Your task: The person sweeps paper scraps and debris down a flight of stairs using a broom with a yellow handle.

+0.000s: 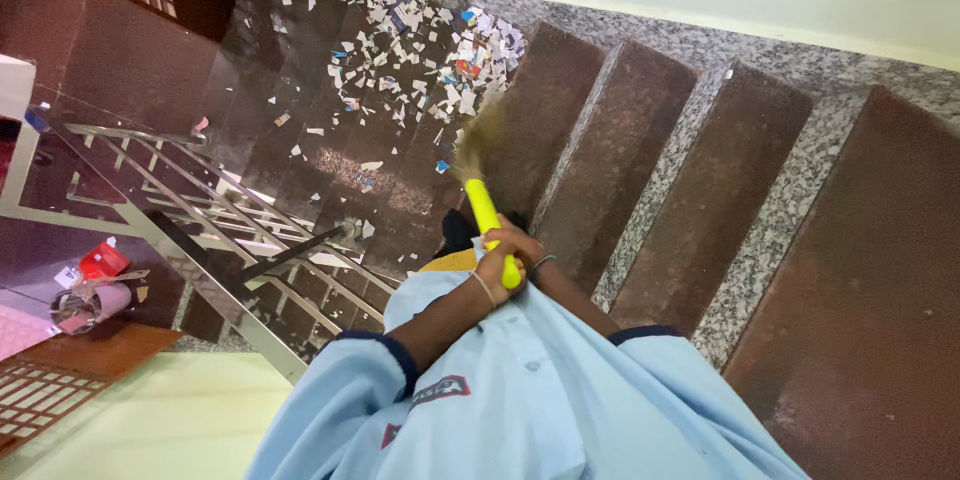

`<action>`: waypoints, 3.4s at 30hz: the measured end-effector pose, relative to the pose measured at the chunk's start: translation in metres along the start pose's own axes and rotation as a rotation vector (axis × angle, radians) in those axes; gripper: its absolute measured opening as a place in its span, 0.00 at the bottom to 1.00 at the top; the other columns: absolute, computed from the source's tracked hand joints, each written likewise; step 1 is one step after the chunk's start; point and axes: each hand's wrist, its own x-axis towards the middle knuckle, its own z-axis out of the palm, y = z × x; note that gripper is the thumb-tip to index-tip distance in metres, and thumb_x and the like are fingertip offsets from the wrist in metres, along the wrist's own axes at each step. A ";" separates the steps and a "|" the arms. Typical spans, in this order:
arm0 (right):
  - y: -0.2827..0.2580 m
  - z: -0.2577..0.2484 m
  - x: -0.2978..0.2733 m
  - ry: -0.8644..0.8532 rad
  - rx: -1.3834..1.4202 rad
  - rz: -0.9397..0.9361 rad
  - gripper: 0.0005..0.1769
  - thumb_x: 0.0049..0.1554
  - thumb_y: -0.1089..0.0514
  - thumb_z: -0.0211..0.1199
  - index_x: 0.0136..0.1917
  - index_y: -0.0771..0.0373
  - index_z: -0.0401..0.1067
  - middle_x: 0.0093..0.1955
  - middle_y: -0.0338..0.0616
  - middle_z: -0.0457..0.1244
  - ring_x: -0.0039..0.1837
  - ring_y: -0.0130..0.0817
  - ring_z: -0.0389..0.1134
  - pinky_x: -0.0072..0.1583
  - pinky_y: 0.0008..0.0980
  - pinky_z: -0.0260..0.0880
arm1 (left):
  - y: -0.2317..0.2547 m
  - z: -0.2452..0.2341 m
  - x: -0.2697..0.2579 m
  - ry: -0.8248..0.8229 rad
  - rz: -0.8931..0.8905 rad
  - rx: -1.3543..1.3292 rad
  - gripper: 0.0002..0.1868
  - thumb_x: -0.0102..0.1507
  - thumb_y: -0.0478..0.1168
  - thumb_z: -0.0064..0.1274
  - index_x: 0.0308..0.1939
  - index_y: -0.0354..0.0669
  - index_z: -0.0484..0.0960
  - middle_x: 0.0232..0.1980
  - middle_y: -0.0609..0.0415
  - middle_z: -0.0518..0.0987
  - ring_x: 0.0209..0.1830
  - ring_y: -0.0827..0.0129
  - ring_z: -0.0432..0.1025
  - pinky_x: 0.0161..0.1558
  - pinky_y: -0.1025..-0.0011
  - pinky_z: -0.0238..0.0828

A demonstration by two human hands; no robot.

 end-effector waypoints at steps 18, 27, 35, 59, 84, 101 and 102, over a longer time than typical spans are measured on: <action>-0.089 -0.115 -0.005 0.356 0.222 -0.118 0.51 0.52 0.58 0.65 0.80 0.43 0.40 0.49 0.48 0.64 0.40 0.35 0.67 0.42 0.35 0.72 | 0.016 0.116 0.101 -0.097 -0.078 0.393 0.07 0.62 0.42 0.55 0.39 0.46 0.75 0.26 0.54 0.74 0.20 0.67 0.70 0.22 0.69 0.71; -0.200 -0.190 0.016 -0.022 -0.059 0.071 0.50 0.54 0.57 0.64 0.81 0.48 0.40 0.53 0.50 0.66 0.41 0.35 0.67 0.42 0.35 0.71 | -0.033 0.229 0.139 -0.048 0.174 -0.029 0.08 0.65 0.44 0.54 0.41 0.47 0.74 0.30 0.53 0.77 0.23 0.65 0.73 0.26 0.65 0.75; -0.294 -0.223 -0.021 -0.332 -0.066 0.068 0.48 0.59 0.58 0.62 0.84 0.52 0.37 0.64 0.59 0.62 0.46 0.34 0.68 0.45 0.32 0.72 | -0.006 0.299 0.059 -0.224 0.328 0.889 0.28 0.70 0.57 0.55 0.54 0.30 0.77 0.41 0.39 0.81 0.35 0.56 0.78 0.37 0.66 0.76; -0.479 -0.068 0.124 -0.625 -0.760 0.290 0.54 0.52 0.59 0.60 0.86 0.58 0.38 0.68 0.57 0.60 0.67 0.45 0.64 0.69 0.41 0.62 | 0.118 0.380 -0.356 -0.868 1.748 0.922 0.15 0.72 0.40 0.52 0.62 0.44 0.74 0.50 0.56 0.78 0.53 0.70 0.76 0.60 0.70 0.74; -0.596 0.018 0.118 -1.252 -1.809 0.848 0.55 0.49 0.57 0.60 0.86 0.53 0.41 0.58 0.53 0.65 0.56 0.39 0.65 0.60 0.33 0.65 | 0.101 0.629 -0.102 -0.089 2.109 0.172 0.09 0.73 0.41 0.53 0.49 0.38 0.76 0.40 0.54 0.75 0.43 0.70 0.72 0.50 0.71 0.71; -0.456 -0.105 0.244 -0.886 -1.360 1.401 0.33 0.60 0.56 0.56 0.75 0.70 0.54 0.55 0.55 0.64 0.45 0.32 0.64 0.49 0.31 0.70 | 0.109 0.515 0.161 0.720 1.104 -0.210 0.40 0.71 0.70 0.34 0.43 0.38 0.87 0.36 0.46 0.88 0.33 0.61 0.81 0.42 0.62 0.78; -0.460 -0.104 0.245 -0.882 -1.362 1.342 0.32 0.61 0.56 0.56 0.73 0.71 0.55 0.52 0.56 0.65 0.42 0.32 0.64 0.46 0.31 0.71 | 0.116 0.515 0.168 0.589 1.127 -0.325 0.40 0.68 0.71 0.35 0.47 0.37 0.84 0.38 0.44 0.86 0.34 0.60 0.81 0.41 0.60 0.79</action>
